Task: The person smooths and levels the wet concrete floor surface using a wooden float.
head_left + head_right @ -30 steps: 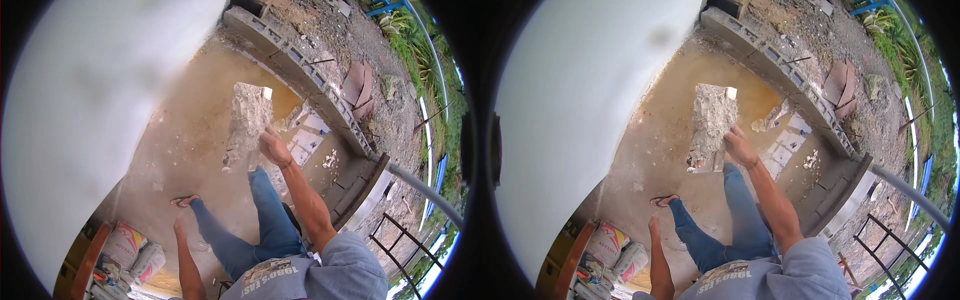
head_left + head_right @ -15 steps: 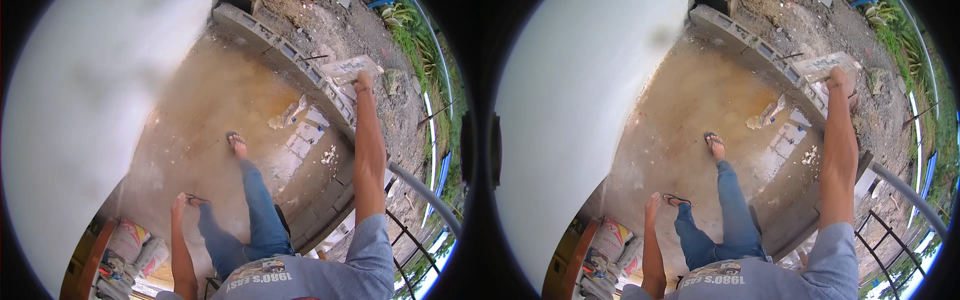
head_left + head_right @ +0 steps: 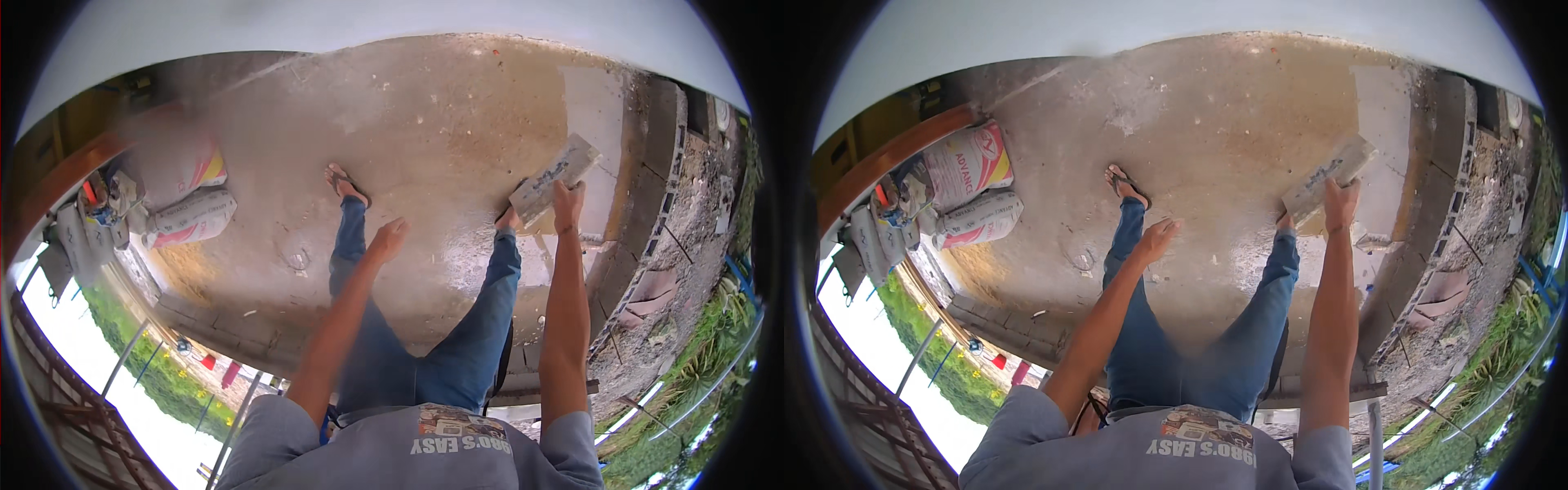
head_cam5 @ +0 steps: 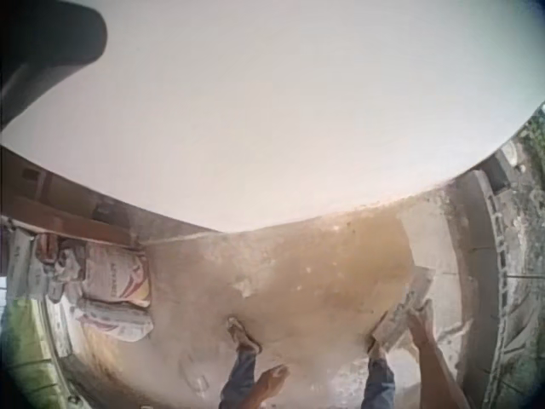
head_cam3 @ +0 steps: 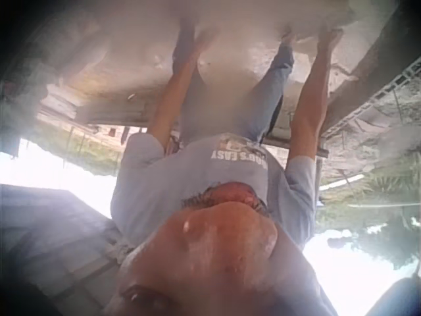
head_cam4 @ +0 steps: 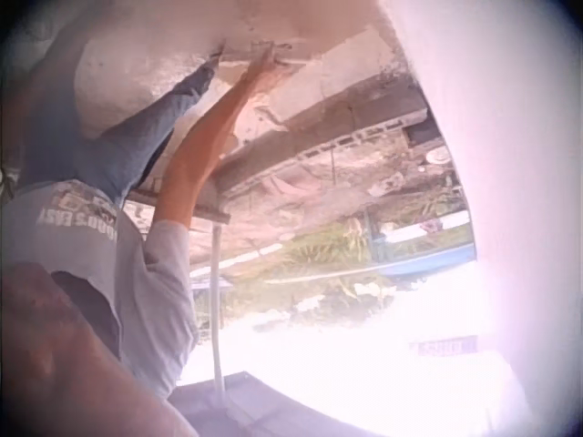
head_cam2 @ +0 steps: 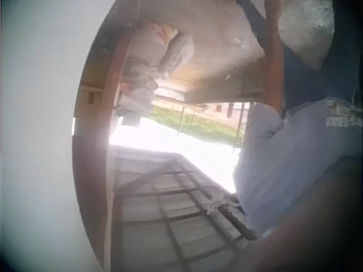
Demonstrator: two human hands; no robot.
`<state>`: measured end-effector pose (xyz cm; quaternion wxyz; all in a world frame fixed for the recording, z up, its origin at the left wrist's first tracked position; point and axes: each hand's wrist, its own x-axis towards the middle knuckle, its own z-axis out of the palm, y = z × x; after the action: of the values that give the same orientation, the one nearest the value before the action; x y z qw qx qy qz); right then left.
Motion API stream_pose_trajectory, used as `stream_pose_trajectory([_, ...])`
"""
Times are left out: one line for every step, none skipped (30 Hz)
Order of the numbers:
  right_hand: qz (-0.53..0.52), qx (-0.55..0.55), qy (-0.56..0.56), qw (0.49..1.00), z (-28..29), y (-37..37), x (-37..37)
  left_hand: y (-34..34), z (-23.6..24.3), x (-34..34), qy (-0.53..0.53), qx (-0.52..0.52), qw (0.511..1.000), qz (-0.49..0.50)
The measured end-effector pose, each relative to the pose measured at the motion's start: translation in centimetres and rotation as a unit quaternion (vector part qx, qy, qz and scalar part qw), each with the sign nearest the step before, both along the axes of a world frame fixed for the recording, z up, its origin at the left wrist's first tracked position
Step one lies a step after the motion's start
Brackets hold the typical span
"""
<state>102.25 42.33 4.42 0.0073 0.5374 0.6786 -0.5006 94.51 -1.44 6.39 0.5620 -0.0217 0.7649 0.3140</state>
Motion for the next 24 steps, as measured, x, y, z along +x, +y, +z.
stream_pose_trajectory([0.072,0.051,-0.058,0.994,-2.1,-4.5,-3.5,-1.5,-0.7,-0.2,0.006,-0.009,1.0,0.011])
stream_pose_trajectory([0.146,0.089,-0.094,0.981,-3.9,-8.4,-6.7,-3.0,-1.5,-0.5,0.03,0.003,0.999,0.035])
stream_pose_trajectory([0.219,0.127,-0.128,0.959,-6.0,-11.7,-9.9,-4.2,-2.7,-1.2,0.03,0.0,0.998,0.049])
stream_pose_trajectory([0.261,0.129,-0.142,0.946,-8.1,-14.6,-13.0,-5.4,-4.1,-1.8,0.044,0.018,0.996,0.075])
stream_pose_trajectory([0.307,0.129,-0.153,0.93,-10.2,-17.5,-15.9,-6.7,-5.1,-2.2,0.029,0.016,0.995,0.093])
stream_pose_trajectory([0.357,0.144,-0.137,0.913,-12.4,-20.0,-18.9,-8.0,-6.4,-3.0,0.016,0.017,0.994,0.105])
stream_pose_trajectory([0.4,0.16,-0.13,0.893,-14.4,-22.1,-21.8,-8.9,-7.7,-3.6,0.035,0.022,0.992,0.117])
stream_pose_trajectory([0.433,0.171,-0.11,0.878,-16.5,-24.0,-24.7,-9.6,-8.7,-3.9,0.051,0.027,0.99,0.128])
stream_pose_trajectory([0.456,0.178,-0.108,0.865,-18.4,-25.5,-27.6,-10.2,-9.6,-4.4,0.065,0.034,0.988,0.139])
stream_pose_trajectory([0.48,0.206,-0.089,0.848,-20.2,-26.8,-30.4,-10.6,-10.2,-4.9,0.068,0.048,0.986,0.145])
stream_pose_trajectory([0.498,0.225,-0.089,0.833,-21.9,-27.7,-33.1,-10.8,-10.7,-5.5,0.075,0.062,0.984,0.152])
stream_pose_trajectory([0.509,0.239,-0.089,0.822,-23.5,-28.4,-35.6,-10.9,-10.9,-6.2,0.064,0.071,0.984,0.149])
stream_pose_trajectory([0.514,0.246,-0.105,0.815,-25.1,-28.9,-37.6,-10.9,-10.8,-6.8,0.062,0.069,0.986,0.135])
stream_pose_trajectory([0.513,0.259,-0.126,0.809,-26.8,-29.5,-39.2,-10.7,-10.7,-7.6,0.04,0.065,0.991,0.11])
stream_pose_trajectory([0.51,0.27,-0.148,0.803,-28.4,-30.0,-40.3,-10.3,-10.3,-8.2,0.057,0.065,0.991,0.099])
stream_pose_trajectory([0.505,0.283,-0.168,0.798,-29.9,-30.5,-41.0,-9.8,-9.7,-8.8,0.079,0.081,0.99,0.086])
stream_pose_trajectory([0.519,0.34,-0.139,0.772,-31.6,-31.7,-40.5,-9.3,-9.1,-9.3,0.138,0.099,0.982,0.089])
stream_pose_trajectory([0.529,0.395,-0.106,0.743,-33.1,-33.6,-39.2,-8.9,-8.5,-9.7,0.138,0.121,0.98,0.079])
stream_pose_trajectory([0.535,0.449,-0.072,0.711,-33.9,-34.4,-38.6,-8.6,-8.1,-10.0,0.139,0.149,0.976,0.073])
stream_pose_trajectory([0.56,0.404,-0.083,0.718,-34.0,-34.9,-37.5,-8.5,-7.8,-10.2,0.115,0.163,0.977,0.072])
stream_pose_trajectory([0.583,0.371,-0.065,0.72,-33.8,-35.9,-35.9,-8.6,-7.7,-10.4,0.109,0.15,0.982,0.04])
stream_pose_trajectory([0.592,0.365,-0.1,0.711,-33.4,-37.2,-34.5,-8.7,-7.6,-10.5,0.117,0.135,0.984,0.02])
stream_pose_trajectory([0.601,0.381,-0.095,0.696,-32.7,-38.4,-33.2,-8.8,-7.7,-10.5,0.116,0.121,0.986,-0.002])
stream_pose_trajectory([0.624,0.357,-0.119,0.685,-31.7,-39.1,-32.2,-9.1,-7.8,-10.6,0.102,0.117,0.988,-0.019])
